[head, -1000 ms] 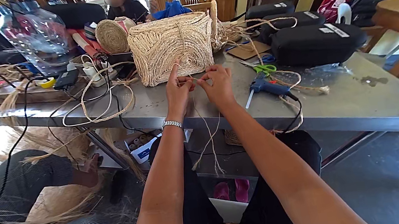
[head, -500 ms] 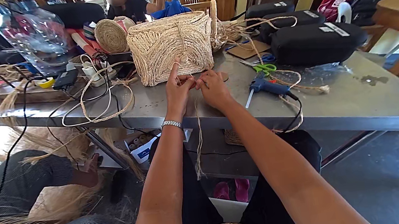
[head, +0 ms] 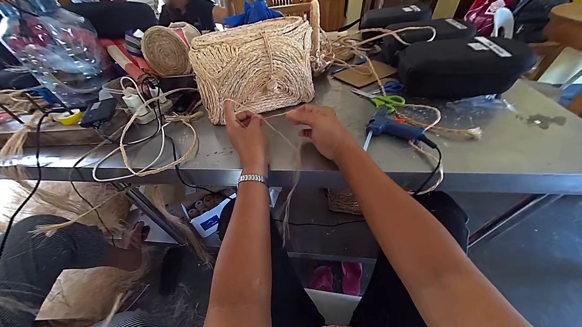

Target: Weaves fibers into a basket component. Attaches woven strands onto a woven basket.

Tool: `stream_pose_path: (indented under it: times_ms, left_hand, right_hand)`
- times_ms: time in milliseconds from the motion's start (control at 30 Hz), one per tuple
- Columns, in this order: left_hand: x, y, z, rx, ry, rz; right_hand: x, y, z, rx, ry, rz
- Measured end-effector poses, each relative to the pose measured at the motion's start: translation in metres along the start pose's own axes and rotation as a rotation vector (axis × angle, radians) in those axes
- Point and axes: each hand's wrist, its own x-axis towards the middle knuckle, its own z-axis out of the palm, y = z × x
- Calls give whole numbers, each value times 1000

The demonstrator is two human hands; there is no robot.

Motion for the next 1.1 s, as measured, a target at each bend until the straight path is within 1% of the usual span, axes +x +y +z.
stream_pose_path:
  times_ms: [67, 100, 133, 167, 233, 267, 300, 367, 433, 467, 533, 600, 700, 733, 800, 933, 1100]
  left_hand:
    - [1, -1, 0, -5, 84, -14]
    - [1, -1, 0, 6, 104, -12]
    - [1, 0, 0, 29, 119, -6]
    - [0, 0, 0, 60, 134, -2]
    - [0, 0, 1, 93, 151, 8]
    - [0, -1, 1, 111, 136, 4]
    - [0, -1, 1, 125, 97, -6]
    - [-2, 0, 3, 139, -16, -33]
    - [-4, 1, 6, 168, -106, -40]
    - [-4, 1, 6, 171, -142, -38]
    - [-5, 2, 6, 171, -180, -24]
    - [-5, 4, 6, 163, -210, -22]
    - [-6, 4, 6, 143, -254, -15]
    - [-6, 4, 6, 140, -268, -10]
    - [-5, 3, 6, 130, -285, 2]
    - [-5, 3, 7, 71, -294, -5]
    - [-5, 3, 8, 105, -292, 4]
  right_hand:
    - [0, -4, -4, 335, 123, 19]
    - [1, -4, -7, 451, 209, -10]
    - [2, -3, -9, 508, 326, -40]
    - [2, -3, -10, 475, 454, -64]
    - [-1, -3, -12, 217, 700, -95]
    - [-2, -3, -12, 30, 768, -110]
    - [-6, -6, -11, -168, 788, -117]
    - [-14, -12, -7, -526, 704, -157]
    - [-11, -8, 1, -729, 624, -288]
    - [-8, -3, 4, -771, 562, -344]
    - [-5, 3, 9, -776, 385, -391]
    - [-2, 6, 13, -759, 229, -390]
    - [-3, 5, 17, -818, 109, -324]
    - [-3, 4, 18, -843, 107, -314]
    - [-2, 5, 19, -869, 163, -334]
    - [0, 11, 17, -814, 299, -456]
    - [-1, 11, 16, -789, 321, -412]
